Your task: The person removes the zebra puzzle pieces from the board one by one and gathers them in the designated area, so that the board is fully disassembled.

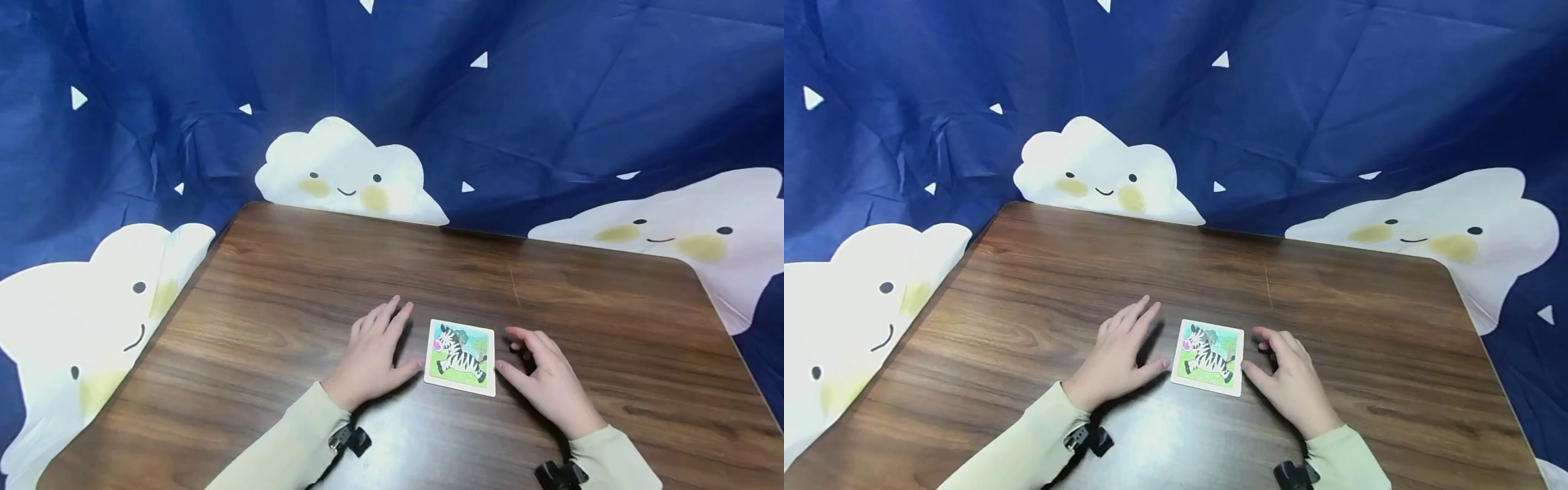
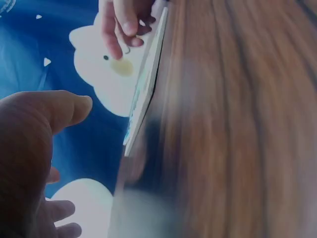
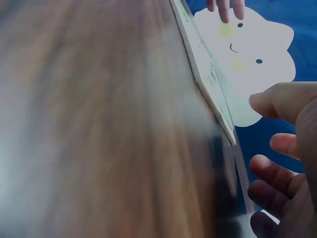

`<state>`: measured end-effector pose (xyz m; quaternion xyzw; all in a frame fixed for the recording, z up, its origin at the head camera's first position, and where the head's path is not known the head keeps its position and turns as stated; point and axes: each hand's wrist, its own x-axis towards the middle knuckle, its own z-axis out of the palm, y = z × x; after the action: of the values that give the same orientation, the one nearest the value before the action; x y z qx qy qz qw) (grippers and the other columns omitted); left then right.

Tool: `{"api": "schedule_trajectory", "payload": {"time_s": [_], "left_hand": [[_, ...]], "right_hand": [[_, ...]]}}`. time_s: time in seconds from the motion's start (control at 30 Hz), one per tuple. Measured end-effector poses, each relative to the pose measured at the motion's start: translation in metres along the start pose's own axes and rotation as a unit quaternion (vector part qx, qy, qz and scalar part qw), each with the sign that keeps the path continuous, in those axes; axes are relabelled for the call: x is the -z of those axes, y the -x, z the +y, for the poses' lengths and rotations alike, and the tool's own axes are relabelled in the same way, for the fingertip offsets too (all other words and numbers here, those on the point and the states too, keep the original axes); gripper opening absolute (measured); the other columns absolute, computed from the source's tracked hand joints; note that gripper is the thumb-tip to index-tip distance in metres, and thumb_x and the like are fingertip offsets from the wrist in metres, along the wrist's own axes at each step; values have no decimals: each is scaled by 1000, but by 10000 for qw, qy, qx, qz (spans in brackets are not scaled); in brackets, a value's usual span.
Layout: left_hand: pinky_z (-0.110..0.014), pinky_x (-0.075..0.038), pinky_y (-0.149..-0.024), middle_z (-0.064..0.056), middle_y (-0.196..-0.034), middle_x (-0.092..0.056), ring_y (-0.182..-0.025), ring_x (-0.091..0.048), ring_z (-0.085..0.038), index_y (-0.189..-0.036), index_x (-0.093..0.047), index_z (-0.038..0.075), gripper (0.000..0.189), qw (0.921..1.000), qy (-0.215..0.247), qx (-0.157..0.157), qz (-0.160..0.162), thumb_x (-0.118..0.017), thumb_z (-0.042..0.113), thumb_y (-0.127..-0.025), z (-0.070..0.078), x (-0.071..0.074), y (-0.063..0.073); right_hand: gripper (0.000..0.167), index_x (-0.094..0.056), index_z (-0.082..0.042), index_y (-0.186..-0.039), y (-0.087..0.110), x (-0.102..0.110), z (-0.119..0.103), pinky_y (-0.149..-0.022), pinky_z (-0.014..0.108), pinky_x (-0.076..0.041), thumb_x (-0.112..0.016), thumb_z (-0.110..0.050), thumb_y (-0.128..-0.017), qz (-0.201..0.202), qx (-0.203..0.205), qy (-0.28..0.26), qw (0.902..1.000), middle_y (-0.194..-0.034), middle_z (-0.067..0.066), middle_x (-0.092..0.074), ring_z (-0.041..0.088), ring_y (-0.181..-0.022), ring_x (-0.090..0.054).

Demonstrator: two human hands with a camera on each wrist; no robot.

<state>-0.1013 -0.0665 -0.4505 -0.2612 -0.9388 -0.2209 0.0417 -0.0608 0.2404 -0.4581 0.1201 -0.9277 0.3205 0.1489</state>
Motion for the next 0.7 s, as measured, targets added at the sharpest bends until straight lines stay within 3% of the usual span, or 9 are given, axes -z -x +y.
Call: {"api": "schedule_trajectory", "payload": {"time_s": [0.3, 0.7], "left_hand": [[-47, -33, -99, -10, -161, -31, -140, -34, -30, -157, -35, 15, 87, 9960, 716, 269, -464, -68, 51, -85, 9, -11, -10], [-42, -31, -90, -6, -162, -30, -134, -37, -27, -152, -45, 28, 81, 9960, 458, 324, -693, -73, 53, -80, 11, -21, -20]], "right_hand": [[43, -68, -9, -121, -17, -10, -1, -75, 29, -38, -82, -13, -81, -419, -1, -22, 9991, -94, -1, -59, 14, -84, -51], [31, -71, -12, -114, -39, -12, -1, -71, 34, -39, -78, -19, -84, -1404, -569, 105, 9884, -89, -1, -54, 16, -80, -48]]}}
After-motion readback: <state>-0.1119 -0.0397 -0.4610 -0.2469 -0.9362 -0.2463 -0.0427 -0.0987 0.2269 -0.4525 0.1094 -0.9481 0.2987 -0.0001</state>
